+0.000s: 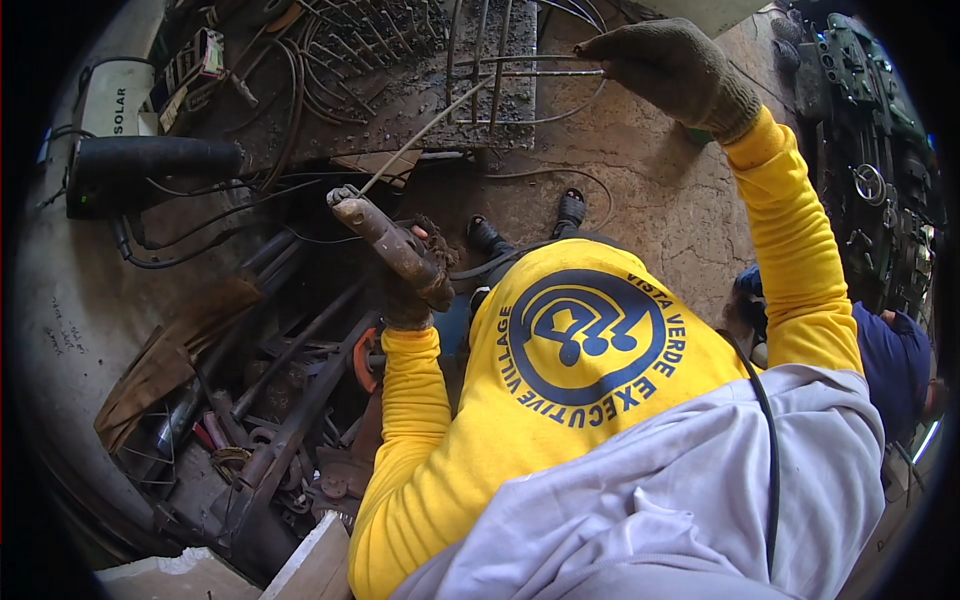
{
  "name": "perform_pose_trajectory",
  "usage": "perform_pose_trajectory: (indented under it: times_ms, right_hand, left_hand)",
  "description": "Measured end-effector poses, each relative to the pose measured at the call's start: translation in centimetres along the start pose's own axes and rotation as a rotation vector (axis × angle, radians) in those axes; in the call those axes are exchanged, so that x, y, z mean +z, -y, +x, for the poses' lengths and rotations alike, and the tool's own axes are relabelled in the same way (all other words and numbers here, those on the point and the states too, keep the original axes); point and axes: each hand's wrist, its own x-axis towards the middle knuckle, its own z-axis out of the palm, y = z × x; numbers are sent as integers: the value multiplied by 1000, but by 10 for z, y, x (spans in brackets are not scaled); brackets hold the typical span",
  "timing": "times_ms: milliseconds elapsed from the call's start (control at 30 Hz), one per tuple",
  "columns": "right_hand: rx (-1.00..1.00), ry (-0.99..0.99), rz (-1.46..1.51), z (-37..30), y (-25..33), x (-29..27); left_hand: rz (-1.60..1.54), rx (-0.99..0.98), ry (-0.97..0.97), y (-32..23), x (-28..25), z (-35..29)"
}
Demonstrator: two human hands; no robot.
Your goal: The person welds several metal wire components to a circular metal cage structure using a welding electrode and then uses an angle grinder to smooth the joints.
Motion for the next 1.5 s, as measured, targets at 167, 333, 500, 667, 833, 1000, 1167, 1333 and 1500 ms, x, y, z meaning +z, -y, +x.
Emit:
perform_pose_trajectory:
  times_ms: [167, 333, 500, 667, 833, 1000, 1167, 1333, 1500]
  right_hand:
    - [37, 9, 14, 0, 6, -1]
    - [-5, 30, -8, 10, 32, -13]
    - [34, 35, 225, -6, 1, -9]
    - [-182, -53, 138, 10, 25, -11]
    - [-199, -43, -27, 6, 26, -17]
    - [-57, -32, 96, 7, 27, -14]
    - [23, -35, 141, 3, 19, -17]
    - [56, -18, 134, 17, 38, -24]
    - [21, -17, 70, 18, 46, -33]
  left_hand:
    - [-216, -92, 76, -3, 3, 1]
    - [-59, -3, 34, 0, 1, 0]
    - [234, -57, -7, -17, 21, 8]
    - [218, -8, -3, 33, -10, -3]
    - [360, 6, -54, 5, 7, 8]
    - [99, -51, -81, -1, 8, -3]
    - [43, -44, -98, 10, 4, -9]
    - [-18, -57, -114, 12, -3, -10]
    - [-259, -129, -74, 2, 2, -5]
